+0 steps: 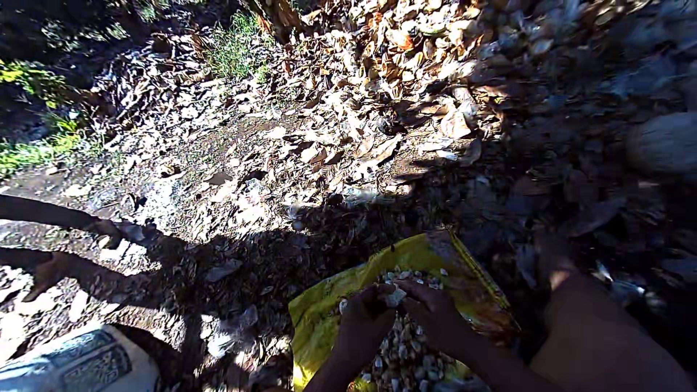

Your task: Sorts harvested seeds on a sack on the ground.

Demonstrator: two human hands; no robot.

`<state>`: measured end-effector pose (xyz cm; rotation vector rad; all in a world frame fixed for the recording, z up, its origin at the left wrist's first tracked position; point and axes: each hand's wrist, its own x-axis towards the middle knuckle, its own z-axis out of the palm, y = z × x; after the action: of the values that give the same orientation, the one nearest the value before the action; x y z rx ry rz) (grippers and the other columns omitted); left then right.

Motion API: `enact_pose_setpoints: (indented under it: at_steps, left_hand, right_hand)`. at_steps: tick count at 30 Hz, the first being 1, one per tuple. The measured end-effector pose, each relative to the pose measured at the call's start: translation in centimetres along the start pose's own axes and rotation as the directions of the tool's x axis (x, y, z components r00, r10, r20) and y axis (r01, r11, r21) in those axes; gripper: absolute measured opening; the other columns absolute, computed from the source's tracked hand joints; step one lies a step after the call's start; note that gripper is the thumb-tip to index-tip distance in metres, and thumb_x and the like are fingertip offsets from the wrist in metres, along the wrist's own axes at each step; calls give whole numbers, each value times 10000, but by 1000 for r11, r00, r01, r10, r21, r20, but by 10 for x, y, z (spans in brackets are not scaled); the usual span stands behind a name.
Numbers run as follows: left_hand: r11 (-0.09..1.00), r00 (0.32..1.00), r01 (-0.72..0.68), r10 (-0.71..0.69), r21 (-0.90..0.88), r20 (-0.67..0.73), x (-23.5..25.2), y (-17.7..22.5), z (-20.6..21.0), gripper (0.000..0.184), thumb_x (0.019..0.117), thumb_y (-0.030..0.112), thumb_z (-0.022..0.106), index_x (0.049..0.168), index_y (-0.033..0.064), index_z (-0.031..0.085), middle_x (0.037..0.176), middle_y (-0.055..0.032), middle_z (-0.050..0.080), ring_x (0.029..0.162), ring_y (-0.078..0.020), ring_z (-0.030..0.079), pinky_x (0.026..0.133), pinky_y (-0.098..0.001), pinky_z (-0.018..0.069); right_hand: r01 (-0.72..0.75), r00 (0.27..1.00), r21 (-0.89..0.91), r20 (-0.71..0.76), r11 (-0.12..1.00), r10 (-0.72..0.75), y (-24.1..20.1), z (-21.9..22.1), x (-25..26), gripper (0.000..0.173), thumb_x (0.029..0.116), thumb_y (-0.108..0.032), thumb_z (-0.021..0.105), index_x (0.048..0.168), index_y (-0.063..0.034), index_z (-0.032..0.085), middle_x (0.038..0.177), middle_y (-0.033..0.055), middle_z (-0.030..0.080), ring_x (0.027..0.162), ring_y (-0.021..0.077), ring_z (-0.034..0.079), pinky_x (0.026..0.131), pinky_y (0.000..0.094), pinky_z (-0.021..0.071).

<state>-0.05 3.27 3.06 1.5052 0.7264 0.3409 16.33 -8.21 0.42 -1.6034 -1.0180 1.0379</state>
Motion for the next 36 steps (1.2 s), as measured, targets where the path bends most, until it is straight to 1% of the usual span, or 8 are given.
enact_pose_setpoints:
  at_steps: [4,7,11,18,25,28,32,36]
  left_hand:
    - [952,994,-109,107,286,23,1,-1,-1,268,955,93,696,1222,111,690,1157,0,704,905,-97,706,832,-291,625]
    - [944,997,-80,69,319,46,1,-1,-2,248,986,128,663,1233,123,682,1092,6,714,858,-92,696,801,-287,615]
    - [919,990,-123,89,375,107,2,-7,-5,229,1003,150,634,1224,124,688,1138,4,692,924,-90,683,847,-295,602]
    - [943,986,-122,81,310,143,0,-9,0,200,1009,123,618,1193,95,693,1070,-8,701,876,-95,684,821,-281,601]
    - [959,987,-98,61,267,146,1,-13,8,213,1018,137,606,1213,79,670,1059,-22,699,837,-106,685,790,-292,605]
    - [988,990,-48,26,149,141,2,-10,5,222,1023,104,599,1234,52,648,988,-46,725,796,-157,713,758,-336,628]
    - [983,990,-37,11,181,140,1,-8,3,215,1022,118,604,1225,62,651,971,-34,721,774,-141,702,740,-321,620]
    - [974,990,-31,-1,226,141,-1,-7,5,223,1012,114,619,1224,52,651,975,-27,733,796,-131,717,768,-317,627]
  right_hand:
    - [1,1000,60,-17,998,0,-2,1,1,385,1077,-228,483,1399,-60,613,1184,34,735,987,84,721,909,297,609]
    - [-11,1000,50,17,999,10,-3,0,0,421,1081,-217,464,1460,-60,561,1277,45,706,1032,88,714,948,304,594]
    - [-29,998,31,62,999,27,-6,-2,-1,351,1057,-173,465,1349,-101,646,1199,14,723,988,78,717,905,307,613]
    - [-139,984,55,121,989,131,-5,-1,-2,265,999,-162,490,1235,-103,595,961,45,717,735,158,718,681,379,635]
    - [-112,992,-115,51,987,119,-5,-1,0,253,998,-120,441,1184,-70,606,1000,73,668,814,160,677,741,392,591]
    - [-107,992,6,68,994,106,-3,-3,1,289,1014,-146,394,1181,-78,620,957,56,674,734,144,678,672,362,605]
    - [-174,980,224,136,959,146,-6,-7,2,285,1043,-226,403,1161,-78,617,935,77,699,696,187,705,601,375,621]
    - [-224,967,192,169,955,193,-12,-8,1,221,1037,-206,460,1167,-78,585,944,81,698,681,199,709,594,386,628]
